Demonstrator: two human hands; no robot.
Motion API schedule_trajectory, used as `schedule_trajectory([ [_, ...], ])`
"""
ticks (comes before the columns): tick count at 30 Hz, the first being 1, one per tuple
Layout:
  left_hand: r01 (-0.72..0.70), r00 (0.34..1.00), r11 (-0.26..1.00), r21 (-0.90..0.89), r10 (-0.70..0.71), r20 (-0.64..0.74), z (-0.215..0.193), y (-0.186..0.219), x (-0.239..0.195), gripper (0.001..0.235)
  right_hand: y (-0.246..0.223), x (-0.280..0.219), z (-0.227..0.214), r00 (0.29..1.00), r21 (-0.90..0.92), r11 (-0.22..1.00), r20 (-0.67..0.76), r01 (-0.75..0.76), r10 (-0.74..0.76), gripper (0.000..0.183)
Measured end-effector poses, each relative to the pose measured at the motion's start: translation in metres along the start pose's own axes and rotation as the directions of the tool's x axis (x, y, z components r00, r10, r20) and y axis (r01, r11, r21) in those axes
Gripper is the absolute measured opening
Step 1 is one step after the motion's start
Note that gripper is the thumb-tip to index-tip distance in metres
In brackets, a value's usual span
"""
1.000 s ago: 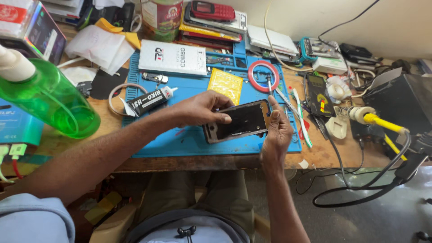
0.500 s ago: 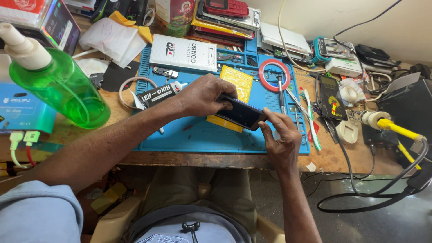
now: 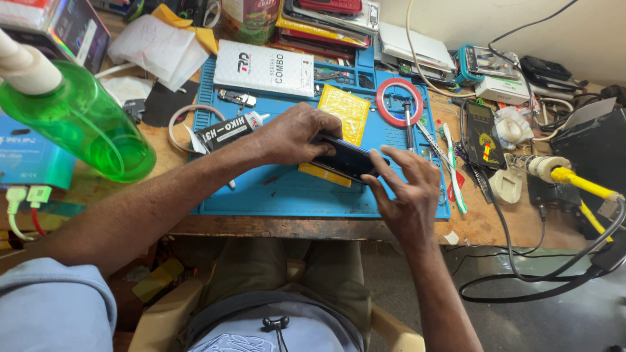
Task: The person cleans the edges and screen of a disassembled smartphone with a cloth, then uses a metal spudger to pry and separate the screen from the frame. They handle the phone and tools on a cluttered workbench.
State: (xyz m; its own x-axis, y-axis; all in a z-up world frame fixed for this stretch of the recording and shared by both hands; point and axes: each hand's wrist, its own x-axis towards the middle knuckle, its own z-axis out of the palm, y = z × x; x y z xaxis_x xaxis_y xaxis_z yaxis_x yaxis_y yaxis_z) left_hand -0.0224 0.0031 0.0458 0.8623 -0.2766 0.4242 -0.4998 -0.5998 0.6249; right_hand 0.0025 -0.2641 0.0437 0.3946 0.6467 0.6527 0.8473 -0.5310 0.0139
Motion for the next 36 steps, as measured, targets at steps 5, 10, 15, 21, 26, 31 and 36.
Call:
schedule_trajectory([
  [5, 0.0, 1.0, 1.0, 0.004, 0.0, 0.017, 0.003, -0.003, 0.0, 0.019, 0.004, -0.003, -0.007, 1.0, 0.036, 0.999, 0.005, 0.019, -0.019, 0.043],
  [10, -0.023, 1.0, 1.0, -0.017, 0.023, 0.002, 0.003, 0.0, -0.001, 0.021, -0.008, 0.022, 0.015, 0.989, 0.093, 0.984, -0.012, 0.151, -0.151, 0.039],
  [15, -0.069, 0.998, 0.997, -0.039, 0.069, -0.016, 0.001, -0.006, -0.002, 0.021, 0.001, 0.023, 0.0, 0.982, 0.025, 0.982, 0.021, 0.185, -0.185, 0.037],
  [21, -0.043, 0.999, 0.997, -0.061, 0.044, 0.002, 0.006, -0.009, -0.002, 0.02, 0.012, 0.013, -0.006, 0.978, 0.022, 0.978, 0.011, 0.208, -0.209, 0.042],
  [26, -0.068, 0.997, 0.995, -0.067, 0.067, -0.025, 0.003, -0.006, -0.003, 0.022, 0.002, 0.032, 0.015, 0.959, 0.077, 0.956, 0.013, 0.282, -0.284, 0.042],
  [31, -0.086, 0.996, 0.992, -0.093, 0.084, -0.026, 0.001, -0.01, -0.001, 0.021, 0.016, 0.026, -0.006, 0.962, 0.054, 0.961, 0.028, 0.27, -0.272, 0.038],
  [36, -0.01, 1.0, 0.998, -0.068, 0.011, 0.015, 0.004, -0.009, -0.002, 0.02, 0.023, 0.015, -0.005, 0.999, 0.243, 0.97, 0.045, 0.019, -0.031, 0.016],
])
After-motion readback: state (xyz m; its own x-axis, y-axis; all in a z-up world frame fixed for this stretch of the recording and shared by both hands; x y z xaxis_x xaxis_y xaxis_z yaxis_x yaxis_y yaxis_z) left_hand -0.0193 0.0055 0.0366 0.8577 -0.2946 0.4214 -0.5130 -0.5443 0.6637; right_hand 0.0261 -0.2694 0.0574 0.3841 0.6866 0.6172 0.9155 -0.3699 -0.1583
